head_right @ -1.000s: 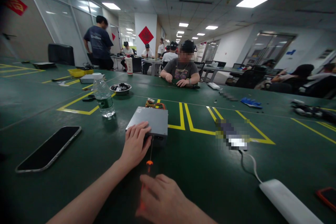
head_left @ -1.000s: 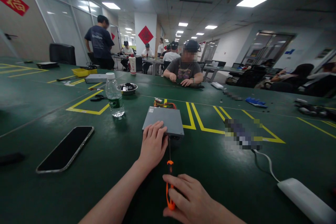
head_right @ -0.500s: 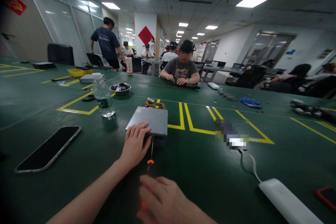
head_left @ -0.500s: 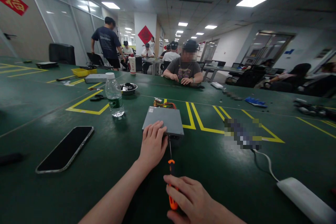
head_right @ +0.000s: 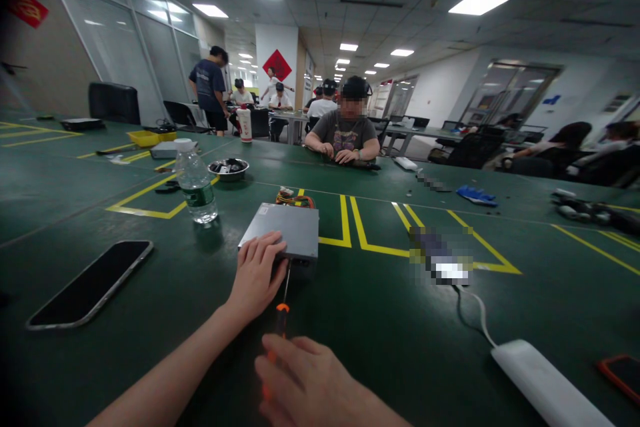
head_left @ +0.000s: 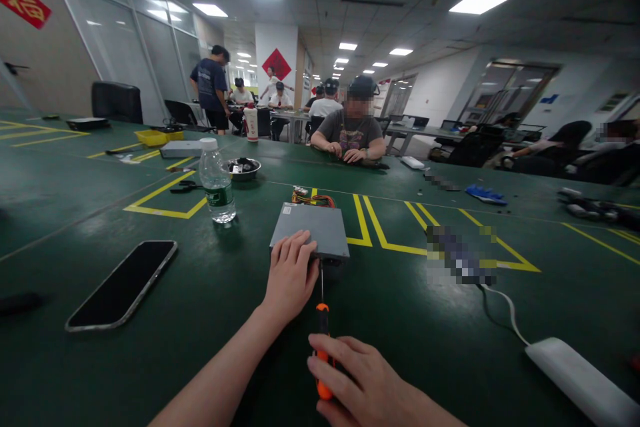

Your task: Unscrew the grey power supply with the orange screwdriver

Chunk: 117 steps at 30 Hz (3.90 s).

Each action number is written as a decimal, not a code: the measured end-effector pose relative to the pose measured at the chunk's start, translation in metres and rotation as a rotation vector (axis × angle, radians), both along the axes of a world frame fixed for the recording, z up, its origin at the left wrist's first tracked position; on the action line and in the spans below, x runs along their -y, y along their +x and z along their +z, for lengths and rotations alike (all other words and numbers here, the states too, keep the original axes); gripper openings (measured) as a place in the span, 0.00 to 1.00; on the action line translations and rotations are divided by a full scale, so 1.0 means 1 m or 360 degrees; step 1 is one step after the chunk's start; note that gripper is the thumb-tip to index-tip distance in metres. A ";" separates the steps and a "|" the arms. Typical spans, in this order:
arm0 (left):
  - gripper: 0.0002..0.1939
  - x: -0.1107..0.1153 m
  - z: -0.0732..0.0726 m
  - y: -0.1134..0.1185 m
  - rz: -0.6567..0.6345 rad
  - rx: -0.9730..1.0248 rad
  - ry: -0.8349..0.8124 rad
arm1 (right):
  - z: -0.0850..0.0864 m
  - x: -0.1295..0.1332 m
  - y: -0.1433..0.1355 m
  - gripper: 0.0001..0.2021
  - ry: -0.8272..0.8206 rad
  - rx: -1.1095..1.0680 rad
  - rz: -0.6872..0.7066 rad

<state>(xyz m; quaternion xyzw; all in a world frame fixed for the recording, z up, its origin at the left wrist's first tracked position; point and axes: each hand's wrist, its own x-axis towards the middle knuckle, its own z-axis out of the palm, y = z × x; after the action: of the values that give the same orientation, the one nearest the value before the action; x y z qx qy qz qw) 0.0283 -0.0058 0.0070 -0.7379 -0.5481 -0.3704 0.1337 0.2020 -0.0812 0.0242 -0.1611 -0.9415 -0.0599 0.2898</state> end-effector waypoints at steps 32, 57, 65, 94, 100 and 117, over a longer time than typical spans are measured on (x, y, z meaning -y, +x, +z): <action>0.12 0.000 0.001 0.000 0.0006 -0.0001 0.0017 | -0.001 0.000 -0.002 0.11 0.0118 -0.0081 -0.0008; 0.12 0.001 0.002 -0.001 0.0004 -0.0011 -0.0022 | 0.003 -0.002 0.003 0.11 0.0009 -0.0005 0.0069; 0.13 0.001 0.001 0.000 -0.0013 0.0003 -0.0009 | -0.003 -0.005 0.009 0.13 -0.0019 -0.0129 0.0054; 0.12 0.000 0.001 0.000 0.0004 -0.0016 0.0020 | -0.008 0.008 -0.002 0.04 0.0235 -0.0153 -0.0271; 0.13 0.001 0.001 -0.001 -0.0003 -0.0014 0.0005 | -0.004 0.023 -0.010 0.09 0.0188 -0.0030 -0.0712; 0.13 0.001 0.001 -0.003 -0.0033 0.0014 0.0025 | -0.024 0.035 -0.048 0.11 -0.1341 -0.1122 -0.1388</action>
<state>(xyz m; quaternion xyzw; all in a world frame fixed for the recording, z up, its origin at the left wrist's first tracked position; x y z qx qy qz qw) 0.0252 -0.0072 0.0077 -0.7409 -0.5381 -0.3793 0.1330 0.1537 -0.1163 -0.0002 -0.6326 -0.5839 0.2551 0.4403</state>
